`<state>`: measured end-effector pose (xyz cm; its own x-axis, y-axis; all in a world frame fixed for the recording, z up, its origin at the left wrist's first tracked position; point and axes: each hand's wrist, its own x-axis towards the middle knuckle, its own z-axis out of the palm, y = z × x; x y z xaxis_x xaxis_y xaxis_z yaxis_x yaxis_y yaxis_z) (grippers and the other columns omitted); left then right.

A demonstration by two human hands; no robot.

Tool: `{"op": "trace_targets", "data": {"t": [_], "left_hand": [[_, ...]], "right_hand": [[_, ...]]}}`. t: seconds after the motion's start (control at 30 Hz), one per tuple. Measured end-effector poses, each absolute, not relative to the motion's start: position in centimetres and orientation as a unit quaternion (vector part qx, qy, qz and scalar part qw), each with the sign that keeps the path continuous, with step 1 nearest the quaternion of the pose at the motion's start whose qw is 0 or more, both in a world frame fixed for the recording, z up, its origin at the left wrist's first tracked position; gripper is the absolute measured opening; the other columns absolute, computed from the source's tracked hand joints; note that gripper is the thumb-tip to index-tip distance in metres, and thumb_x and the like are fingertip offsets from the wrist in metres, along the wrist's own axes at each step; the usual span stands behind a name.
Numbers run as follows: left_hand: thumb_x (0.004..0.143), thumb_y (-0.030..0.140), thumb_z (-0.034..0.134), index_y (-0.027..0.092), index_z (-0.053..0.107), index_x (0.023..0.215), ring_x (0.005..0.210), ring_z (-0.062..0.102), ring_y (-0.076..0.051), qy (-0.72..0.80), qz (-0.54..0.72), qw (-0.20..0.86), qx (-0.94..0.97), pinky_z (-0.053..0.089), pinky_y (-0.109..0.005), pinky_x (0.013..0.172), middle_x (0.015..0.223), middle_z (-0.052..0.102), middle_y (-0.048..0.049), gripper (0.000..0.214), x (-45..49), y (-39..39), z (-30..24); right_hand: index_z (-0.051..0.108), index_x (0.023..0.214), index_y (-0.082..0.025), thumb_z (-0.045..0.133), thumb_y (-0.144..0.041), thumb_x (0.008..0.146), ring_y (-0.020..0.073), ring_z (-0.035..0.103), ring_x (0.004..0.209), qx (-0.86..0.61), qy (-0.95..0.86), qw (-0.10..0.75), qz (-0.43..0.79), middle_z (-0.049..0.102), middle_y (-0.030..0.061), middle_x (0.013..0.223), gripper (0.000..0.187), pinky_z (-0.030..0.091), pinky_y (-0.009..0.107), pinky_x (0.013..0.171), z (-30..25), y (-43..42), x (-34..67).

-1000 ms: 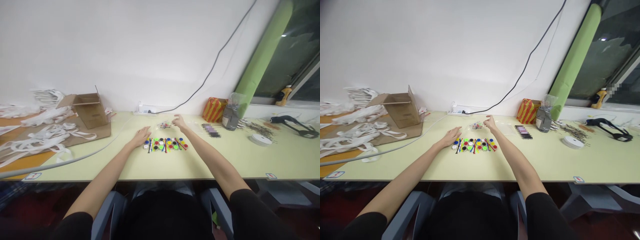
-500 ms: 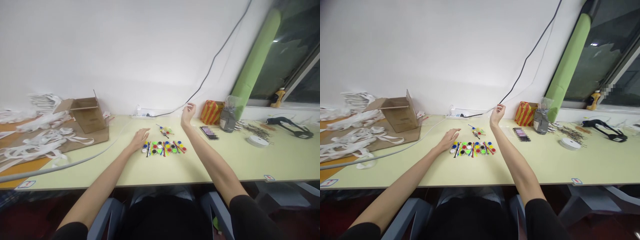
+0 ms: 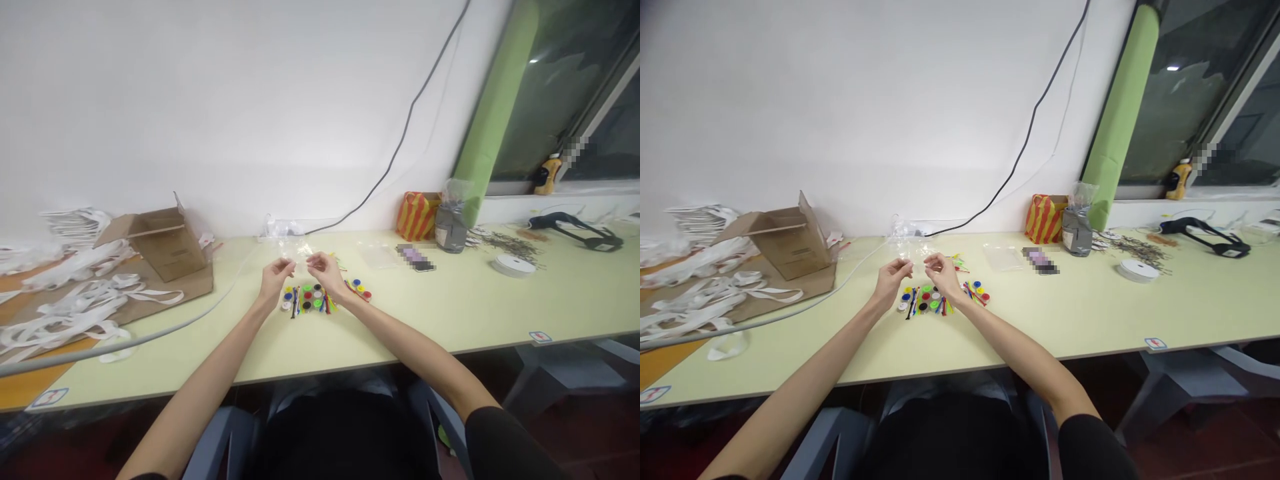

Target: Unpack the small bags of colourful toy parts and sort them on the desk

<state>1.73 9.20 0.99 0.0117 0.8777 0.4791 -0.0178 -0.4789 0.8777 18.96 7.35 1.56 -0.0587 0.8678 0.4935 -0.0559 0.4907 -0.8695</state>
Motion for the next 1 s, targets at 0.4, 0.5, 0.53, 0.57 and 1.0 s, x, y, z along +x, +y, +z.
{"op": "trace_targets", "data": {"t": [0.4, 0.5, 0.53, 0.57, 1.0], "left_hand": [[0.069, 0.036, 0.084, 0.022, 0.056, 0.116, 0.048, 0.042, -0.005, 0.325, 0.559, 0.518, 0.561, 0.033, -0.020, 0.048, 0.065, 0.053, 0.0076, 0.057, 2.3, 8.4, 1.5], [0.071, 0.038, 0.082, 0.017, 0.067, 0.100, 0.047, 0.036, -0.004, 0.336, 0.555, 0.494, 0.579, 0.030, -0.020, 0.045, 0.061, 0.048, 0.0061, 0.039, 1.8, 9.0, 0.9], [0.072, 0.039, 0.082, 0.016, 0.068, 0.093, 0.049, 0.038, -0.005, 0.340, 0.555, 0.479, 0.590, 0.031, -0.021, 0.046, 0.064, 0.051, 0.0041, 0.034, 1.7, 9.1, 0.8], [0.073, 0.039, 0.081, 0.015, 0.069, 0.088, 0.052, 0.041, -0.006, 0.343, 0.555, 0.464, 0.599, 0.034, -0.021, 0.047, 0.067, 0.054, 0.0022, 0.031, 1.6, 9.2, 0.8], [0.081, 0.046, 0.071, 0.014, 0.071, 0.085, 0.047, 0.051, -0.011, 0.387, 0.602, 0.380, 0.585, 0.044, -0.025, 0.048, 0.058, 0.060, -0.0004, 0.032, 0.9, 9.4, 0.9]], "right_hand": [[0.043, 0.121, -0.024, 0.058, -0.029, 0.083, 0.0146, 0.060, 0.068, -0.363, -0.569, 0.650, 0.348, 0.056, -0.0013, 0.085, 0.041, 0.051, 0.028, 0.067, 0.6, 7.8, 20.6], [0.037, 0.129, -0.027, 0.052, -0.027, 0.086, 0.0129, 0.058, 0.064, -0.374, -0.559, 0.666, 0.322, 0.054, -0.0001, 0.092, 0.045, 0.049, 0.027, 0.064, 0.6, 7.8, 20.8], [0.036, 0.131, -0.028, 0.051, -0.025, 0.087, 0.0125, 0.057, 0.063, -0.377, -0.560, 0.666, 0.318, 0.053, 0.0001, 0.093, 0.046, 0.049, 0.026, 0.063, 0.7, 7.8, 21.0], [0.036, 0.132, -0.027, 0.050, -0.023, 0.086, 0.0121, 0.056, 0.061, -0.381, -0.565, 0.661, 0.313, 0.053, 0.0004, 0.094, 0.047, 0.048, 0.026, 0.062, 0.7, 7.8, 21.1], [0.038, 0.132, -0.023, 0.059, -0.025, 0.076, 0.0146, 0.058, 0.060, -0.358, -0.610, 0.593, 0.384, 0.059, -0.0049, 0.073, 0.060, 0.050, 0.028, 0.062, -0.2, 8.2, 20.7]]}}
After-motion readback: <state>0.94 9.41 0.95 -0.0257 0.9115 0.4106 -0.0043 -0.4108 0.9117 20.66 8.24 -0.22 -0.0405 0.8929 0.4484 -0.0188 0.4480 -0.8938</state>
